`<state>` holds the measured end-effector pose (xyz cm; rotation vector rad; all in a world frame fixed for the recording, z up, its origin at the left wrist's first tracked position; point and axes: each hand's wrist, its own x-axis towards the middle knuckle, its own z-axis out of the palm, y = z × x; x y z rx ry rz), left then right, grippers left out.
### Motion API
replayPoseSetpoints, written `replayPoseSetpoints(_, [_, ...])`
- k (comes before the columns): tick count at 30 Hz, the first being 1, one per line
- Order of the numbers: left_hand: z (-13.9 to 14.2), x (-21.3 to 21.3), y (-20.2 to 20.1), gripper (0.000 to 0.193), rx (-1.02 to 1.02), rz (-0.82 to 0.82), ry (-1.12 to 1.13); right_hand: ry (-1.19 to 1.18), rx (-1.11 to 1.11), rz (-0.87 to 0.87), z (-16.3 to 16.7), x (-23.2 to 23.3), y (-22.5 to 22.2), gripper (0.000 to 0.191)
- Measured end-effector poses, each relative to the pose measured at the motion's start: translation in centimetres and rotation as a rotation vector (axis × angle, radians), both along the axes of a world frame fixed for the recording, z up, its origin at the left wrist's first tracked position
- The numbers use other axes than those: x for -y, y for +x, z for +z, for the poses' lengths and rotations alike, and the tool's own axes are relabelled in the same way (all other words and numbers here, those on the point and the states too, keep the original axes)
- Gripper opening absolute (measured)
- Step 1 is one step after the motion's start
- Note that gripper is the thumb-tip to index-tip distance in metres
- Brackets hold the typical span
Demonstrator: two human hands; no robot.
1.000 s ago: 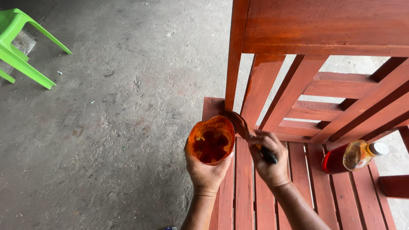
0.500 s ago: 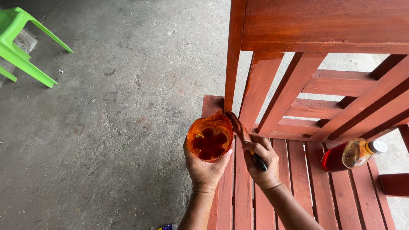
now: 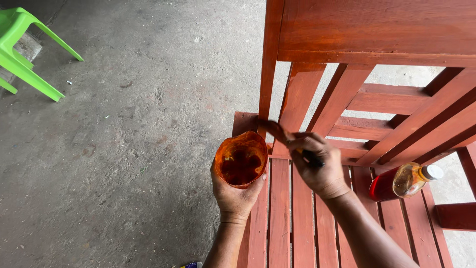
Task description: The person pours reddish-brown liquid from a bottle into a small container and uses a brush to apply it to the backrest of a wooden chair. The person repeatedly dips the brush into the container and paints the chair's vertical and horizontal slats.
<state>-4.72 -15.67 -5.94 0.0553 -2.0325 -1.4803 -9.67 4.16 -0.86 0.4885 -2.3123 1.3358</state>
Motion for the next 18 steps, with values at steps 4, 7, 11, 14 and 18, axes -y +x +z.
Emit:
replayPoseSetpoints(4, [0.0, 0.0, -0.1, 0.093, 0.003, -0.04, 0.021, -0.175, -0.065, -0.029, 2.5, -0.8, 0.9, 0.011])
replayPoseSetpoints(7, [0.1, 0.0, 0.0, 0.091, 0.064, -0.07, 0.103, -0.169, -0.032, -0.045, 1.4, -0.8, 1.2, 0.011])
replayPoseSetpoints(11, [0.3, 0.0, 0.1, 0.093, 0.058, 0.014, -0.014, 0.045, 0.044, -0.036, -3.0, 0.5, 1.1, 0.014])
replayPoseSetpoints(14, [0.4, 0.1, 0.1, 0.093, 0.073, 0.023, 0.008, 0.08, 0.192, -0.009, -6.1, 1.2, 1.6, 0.016])
replayPoseSetpoints(18, [0.4, 0.1, 0.2, 0.092, 0.049, 0.013, 0.006, 0.133, 0.149, 0.077, -8.1, 1.5, 0.5, 0.016])
